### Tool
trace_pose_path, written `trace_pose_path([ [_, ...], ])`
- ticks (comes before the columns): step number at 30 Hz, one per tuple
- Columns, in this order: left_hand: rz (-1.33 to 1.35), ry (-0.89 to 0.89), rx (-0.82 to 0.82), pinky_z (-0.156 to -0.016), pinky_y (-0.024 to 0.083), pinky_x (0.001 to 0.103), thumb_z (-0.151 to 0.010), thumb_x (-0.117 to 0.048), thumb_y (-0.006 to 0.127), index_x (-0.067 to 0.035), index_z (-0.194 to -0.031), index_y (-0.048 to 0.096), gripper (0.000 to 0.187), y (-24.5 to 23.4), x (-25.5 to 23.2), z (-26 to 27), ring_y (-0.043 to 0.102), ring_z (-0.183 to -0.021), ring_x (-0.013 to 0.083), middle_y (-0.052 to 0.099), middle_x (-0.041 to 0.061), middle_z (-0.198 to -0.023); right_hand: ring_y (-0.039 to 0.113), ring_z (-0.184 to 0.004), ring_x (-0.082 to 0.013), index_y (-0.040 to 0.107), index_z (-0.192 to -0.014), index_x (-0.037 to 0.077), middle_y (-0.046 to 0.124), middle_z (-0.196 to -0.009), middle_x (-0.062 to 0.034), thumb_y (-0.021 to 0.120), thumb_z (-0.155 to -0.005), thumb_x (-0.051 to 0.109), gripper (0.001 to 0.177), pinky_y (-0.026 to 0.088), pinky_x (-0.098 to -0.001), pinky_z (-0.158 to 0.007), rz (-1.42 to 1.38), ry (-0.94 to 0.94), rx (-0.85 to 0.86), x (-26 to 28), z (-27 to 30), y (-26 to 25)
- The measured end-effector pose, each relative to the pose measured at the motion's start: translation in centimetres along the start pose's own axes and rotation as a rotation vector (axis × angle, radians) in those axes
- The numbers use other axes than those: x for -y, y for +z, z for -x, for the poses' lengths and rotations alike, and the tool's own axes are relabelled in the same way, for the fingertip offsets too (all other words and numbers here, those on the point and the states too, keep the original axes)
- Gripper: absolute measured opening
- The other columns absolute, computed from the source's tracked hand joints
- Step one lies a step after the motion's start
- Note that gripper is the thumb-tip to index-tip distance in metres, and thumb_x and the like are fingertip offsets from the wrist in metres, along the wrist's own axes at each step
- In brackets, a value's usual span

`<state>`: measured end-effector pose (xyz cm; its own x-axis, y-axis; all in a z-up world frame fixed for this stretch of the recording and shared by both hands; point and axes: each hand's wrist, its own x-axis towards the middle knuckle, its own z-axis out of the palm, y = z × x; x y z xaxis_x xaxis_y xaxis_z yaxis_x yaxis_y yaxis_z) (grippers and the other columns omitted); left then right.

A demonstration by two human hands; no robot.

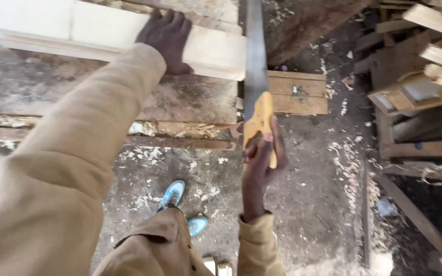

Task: A person uses a hand saw to cut a piece of lumber on a workbench in a workshop.

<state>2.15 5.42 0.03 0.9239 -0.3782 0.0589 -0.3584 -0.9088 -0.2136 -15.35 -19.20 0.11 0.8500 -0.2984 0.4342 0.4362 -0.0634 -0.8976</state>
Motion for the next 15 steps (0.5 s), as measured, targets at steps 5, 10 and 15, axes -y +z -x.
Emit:
trace_pose_path([
  [5,-0.067,-0.017,0.000,-0.089,0.035,0.044,-0.057,-0.075,0.058,-0.001,-0.123,0.045,0.101,0.4,-0.6,0.2,0.050,-0.105,0.0315,0.053,0.017,-0.117,0.033,-0.036,-0.0024,0.054,-0.118,0.000,0.038,-0.047,0.0057,0.039,-0.093,0.008,0.031,0.031,-0.0151,-0.033,0.080,0.125,-0.030,4.0,3.9,-1.6],
  [10,-0.037,-0.053,-0.021,-0.093,0.032,0.043,-0.057,-0.072,0.062,-0.002,-0.123,0.047,0.098,0.2,-1.0,0.7,0.048,-0.110,0.0312,0.053,0.013,-0.118,0.032,-0.036,-0.0077,0.054,-0.116,-0.002,0.037,-0.043,-0.0008,0.042,-0.090,0.016,0.034,0.030,-0.0215,-0.035,0.168,0.242,-0.127,5.3,6.2,-2.7],
  [15,0.082,-0.016,-0.037,-0.085,0.041,0.044,-0.054,-0.064,0.069,0.000,-0.121,0.048,0.095,0.2,-0.4,-0.1,0.049,-0.108,0.0345,0.051,0.016,-0.123,0.028,-0.040,-0.0062,0.051,-0.121,-0.002,0.033,-0.049,0.0035,0.041,-0.094,0.010,0.031,0.026,-0.0213,-0.036,0.005,0.091,-0.006,4.1,2.9,-1.6],
])
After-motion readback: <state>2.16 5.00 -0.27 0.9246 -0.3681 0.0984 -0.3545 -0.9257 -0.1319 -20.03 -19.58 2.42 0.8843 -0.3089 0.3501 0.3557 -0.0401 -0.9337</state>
